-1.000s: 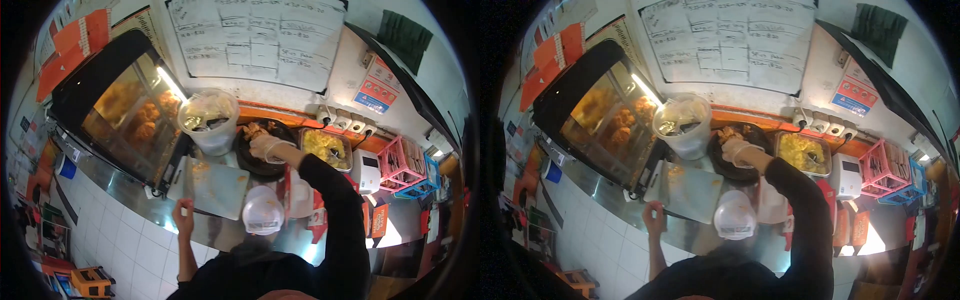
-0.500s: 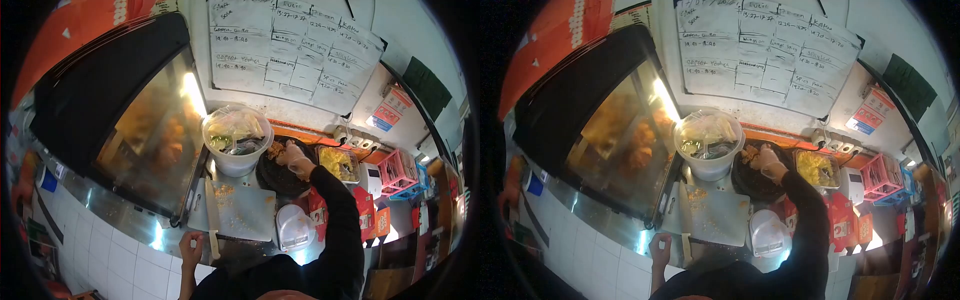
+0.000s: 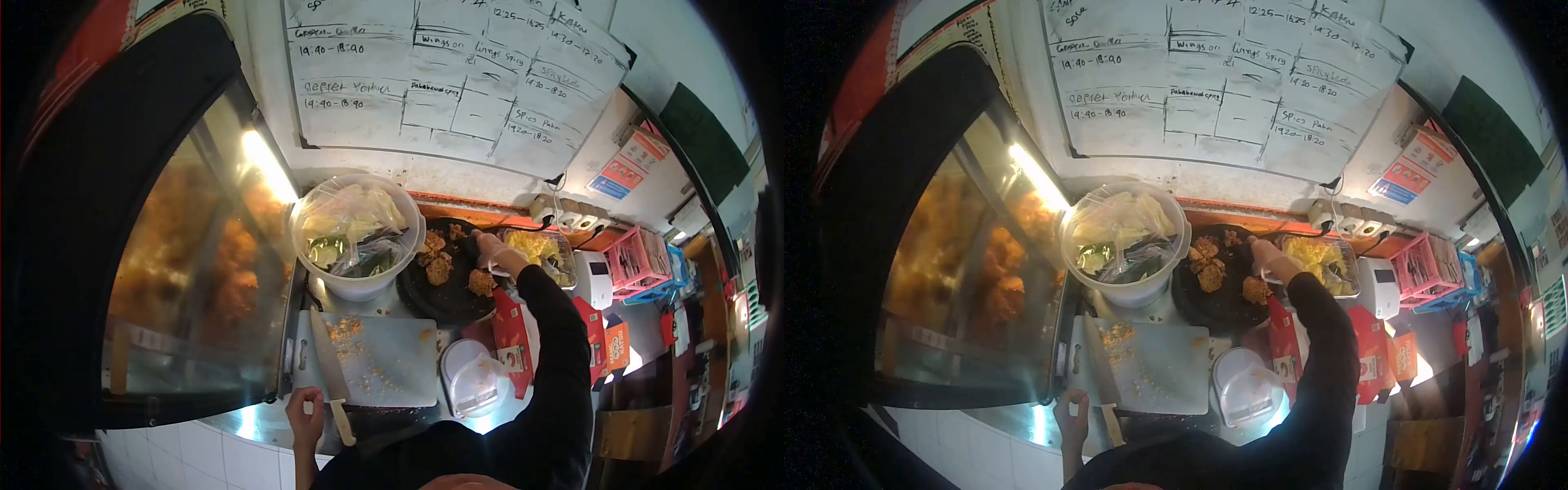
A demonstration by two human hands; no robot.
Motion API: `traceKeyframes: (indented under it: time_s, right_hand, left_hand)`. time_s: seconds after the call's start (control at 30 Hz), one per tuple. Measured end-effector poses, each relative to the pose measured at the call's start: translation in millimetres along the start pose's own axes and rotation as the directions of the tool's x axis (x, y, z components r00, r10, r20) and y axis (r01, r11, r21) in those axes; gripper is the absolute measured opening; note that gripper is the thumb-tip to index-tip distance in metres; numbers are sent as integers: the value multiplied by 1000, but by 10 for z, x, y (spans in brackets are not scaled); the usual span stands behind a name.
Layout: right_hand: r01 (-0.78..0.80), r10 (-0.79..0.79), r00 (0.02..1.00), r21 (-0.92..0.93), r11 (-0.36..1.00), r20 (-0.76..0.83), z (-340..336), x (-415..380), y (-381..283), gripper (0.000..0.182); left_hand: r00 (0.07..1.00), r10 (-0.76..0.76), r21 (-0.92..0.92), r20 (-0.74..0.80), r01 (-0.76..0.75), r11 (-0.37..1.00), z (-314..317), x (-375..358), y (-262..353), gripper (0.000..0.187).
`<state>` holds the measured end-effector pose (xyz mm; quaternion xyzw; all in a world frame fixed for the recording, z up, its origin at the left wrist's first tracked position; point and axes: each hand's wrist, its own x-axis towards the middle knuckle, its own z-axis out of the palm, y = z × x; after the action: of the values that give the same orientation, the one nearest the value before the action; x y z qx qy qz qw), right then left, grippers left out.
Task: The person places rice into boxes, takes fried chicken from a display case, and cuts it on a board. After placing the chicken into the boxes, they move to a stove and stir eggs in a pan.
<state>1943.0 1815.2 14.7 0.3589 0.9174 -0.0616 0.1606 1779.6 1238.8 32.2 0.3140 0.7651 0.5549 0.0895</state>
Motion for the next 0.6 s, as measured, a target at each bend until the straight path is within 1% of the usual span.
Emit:
traceKeyframes:
  time_s: [0.03,0.1,0.2,0.23,0.3,0.33,0.37,0.4,0.43,0.47,0.53,0.57,0.6]
  right_hand:
    - [-40,39,999,37,999,10,124,84,20,84]
    - [-23,23,1000,107,994,9,-8,-156,-178,93]
    - [-17,55,994,357,934,-96,-19,-170,16,87]
    - [-69,143,981,449,891,-134,-288,-386,-106,67]
    - [-200,149,980,697,689,133,-731,-654,-111,55]
    - [-285,119,957,778,561,265,-827,-716,-86,50]
    - [-206,121,975,563,800,184,-855,-746,-68,35]
    - [-68,47,997,450,891,58,-881,-831,-71,35]
    - [64,-51,997,312,948,-51,-972,-989,-130,35]
    - [188,-166,976,158,969,-143,-1079,-1139,-198,35]
    - [219,-195,975,296,930,-110,-1519,-1358,-362,36]
    - [220,-201,976,371,902,-90,-1588,-1395,-403,37]
    - [203,-205,978,340,918,-31,-1547,-1351,-406,38]
  left_hand:
    - [1000,3,3,-4,-3,1000,31,10,15,7]
    - [1000,-9,0,9,9,1000,71,15,85,7]
    - [1000,20,8,24,-20,1000,138,31,181,7]
    - [999,23,10,36,-24,1000,148,25,192,7]
    - [999,25,2,49,-25,1000,186,24,186,7]
    - [998,22,-3,55,-22,1000,204,8,175,7]
    - [997,32,-2,67,-32,999,224,14,167,7]
    - [996,30,-7,82,-29,1000,245,18,178,6]
    - [995,22,-9,98,-22,1000,255,28,224,6]
    - [993,15,-9,115,-14,1000,251,17,264,6]
    - [994,15,-4,108,-15,1000,263,21,294,5]
    - [994,4,-12,106,-3,1000,270,23,291,5]
    - [994,-3,-20,106,6,1000,274,16,293,5]
